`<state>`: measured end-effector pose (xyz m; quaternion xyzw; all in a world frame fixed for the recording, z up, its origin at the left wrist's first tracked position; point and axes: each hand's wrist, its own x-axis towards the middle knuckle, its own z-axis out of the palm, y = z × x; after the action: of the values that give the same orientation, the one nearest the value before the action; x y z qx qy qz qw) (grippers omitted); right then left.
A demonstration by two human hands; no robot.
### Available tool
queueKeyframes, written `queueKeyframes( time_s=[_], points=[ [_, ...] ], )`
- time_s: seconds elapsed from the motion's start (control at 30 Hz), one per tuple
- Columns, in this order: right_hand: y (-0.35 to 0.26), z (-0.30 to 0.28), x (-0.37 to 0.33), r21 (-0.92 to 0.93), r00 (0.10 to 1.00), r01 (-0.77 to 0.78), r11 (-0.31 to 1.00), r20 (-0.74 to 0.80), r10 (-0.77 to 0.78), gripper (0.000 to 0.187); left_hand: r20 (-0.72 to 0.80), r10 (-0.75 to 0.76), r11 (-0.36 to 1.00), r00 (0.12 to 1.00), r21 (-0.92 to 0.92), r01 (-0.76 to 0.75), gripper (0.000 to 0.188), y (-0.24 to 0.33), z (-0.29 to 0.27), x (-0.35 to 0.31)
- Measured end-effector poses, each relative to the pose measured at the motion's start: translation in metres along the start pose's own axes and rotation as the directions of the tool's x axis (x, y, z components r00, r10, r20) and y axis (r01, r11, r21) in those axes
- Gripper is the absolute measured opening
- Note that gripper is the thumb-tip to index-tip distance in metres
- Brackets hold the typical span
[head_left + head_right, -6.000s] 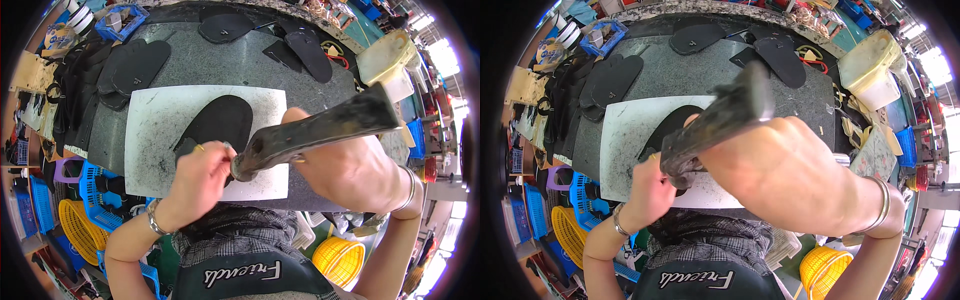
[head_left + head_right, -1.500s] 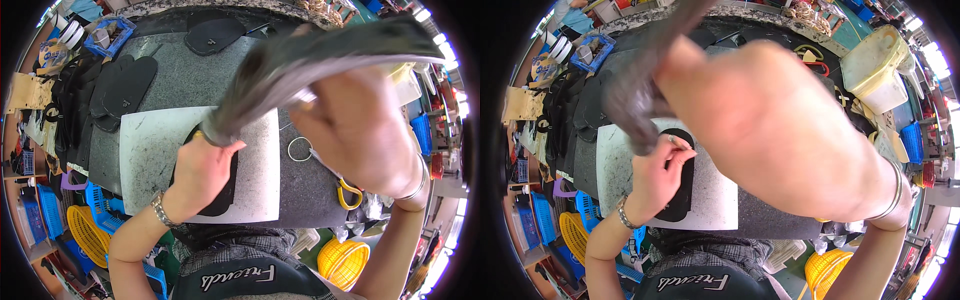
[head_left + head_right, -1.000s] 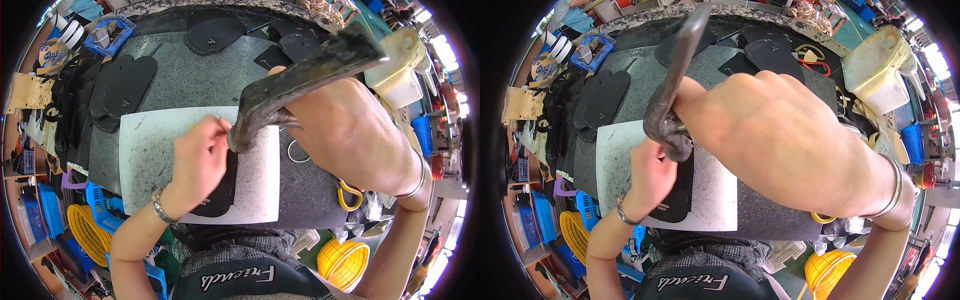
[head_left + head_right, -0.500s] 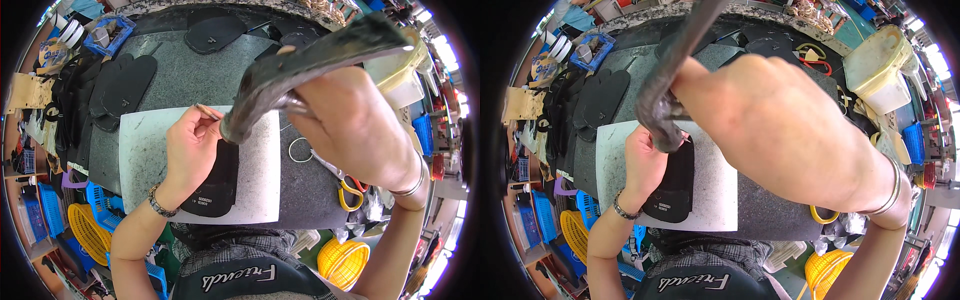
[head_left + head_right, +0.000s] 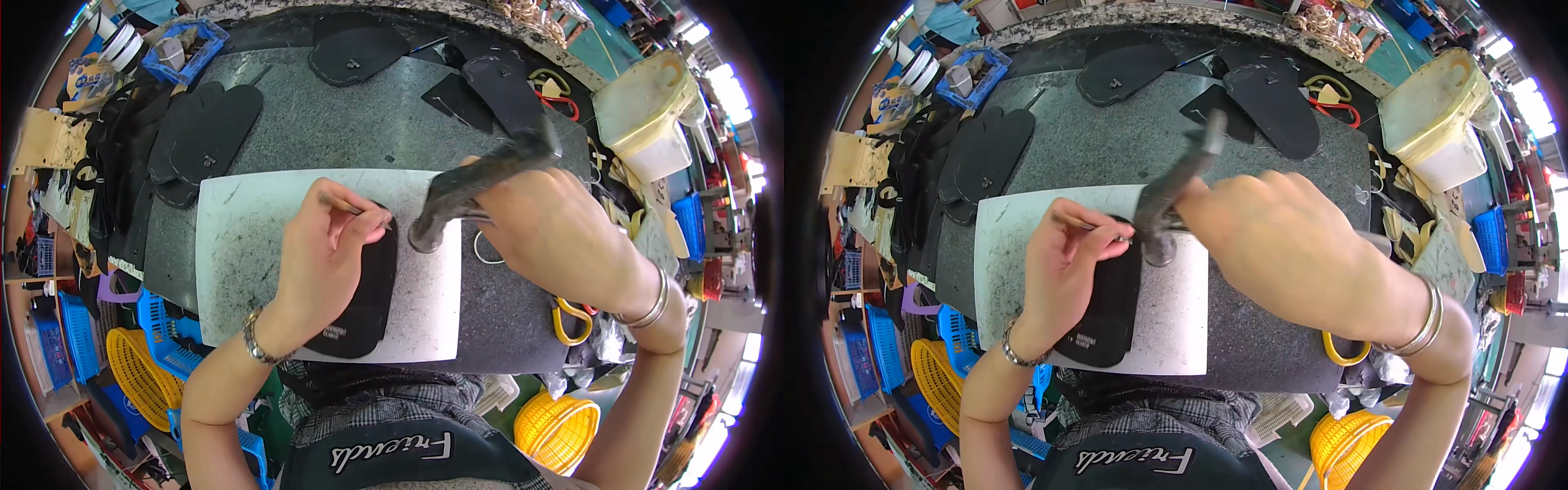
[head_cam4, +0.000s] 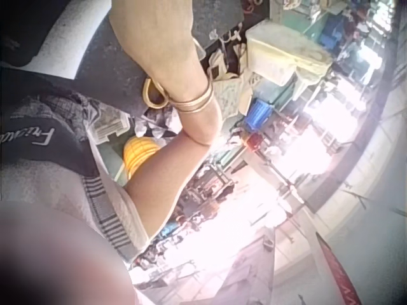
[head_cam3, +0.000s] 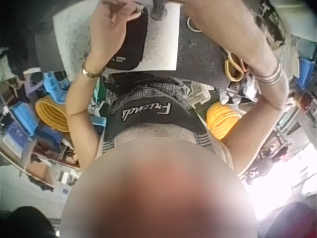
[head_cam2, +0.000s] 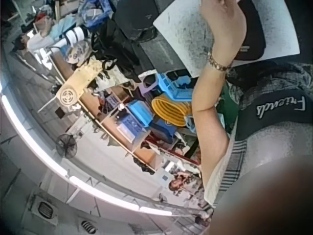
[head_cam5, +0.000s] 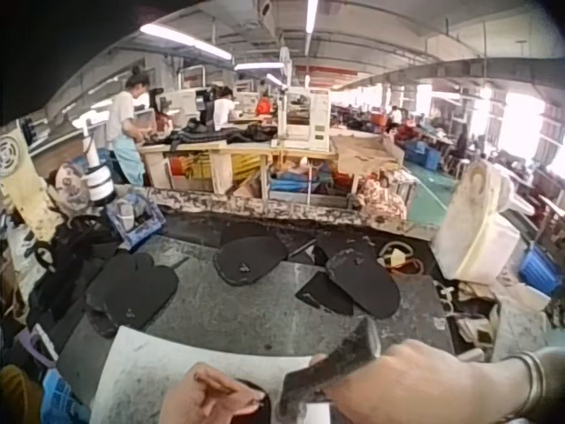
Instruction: Manually punching holes into black shoe components using a hammer and a punch tool on a workstation.
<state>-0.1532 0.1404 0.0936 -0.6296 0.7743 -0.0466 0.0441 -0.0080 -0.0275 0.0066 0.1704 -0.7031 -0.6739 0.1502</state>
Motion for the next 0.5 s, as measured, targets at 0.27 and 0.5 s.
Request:
queueKeyframes(
  time_s=[0.27, 0.5],
  points=[
    [-0.016, 0.012, -0.020, 0.007, 0.996, 0.053, 0.999, -0.076, -0.052, 0.035, 0.048, -0.019, 0.998, 0.999, -0.056, 0.022, 0.005, 0.014, -0.023, -0.060],
    [-0.052, 0.034, -0.017, -0.101, 0.996, 0.078, 0.992, -0.038, -0.083, 0.024, 0.425, -0.096, 0.991, 0.900, 0.126, 0.047, 0.016, 0.014, -0.055, -0.062]
  ],
)
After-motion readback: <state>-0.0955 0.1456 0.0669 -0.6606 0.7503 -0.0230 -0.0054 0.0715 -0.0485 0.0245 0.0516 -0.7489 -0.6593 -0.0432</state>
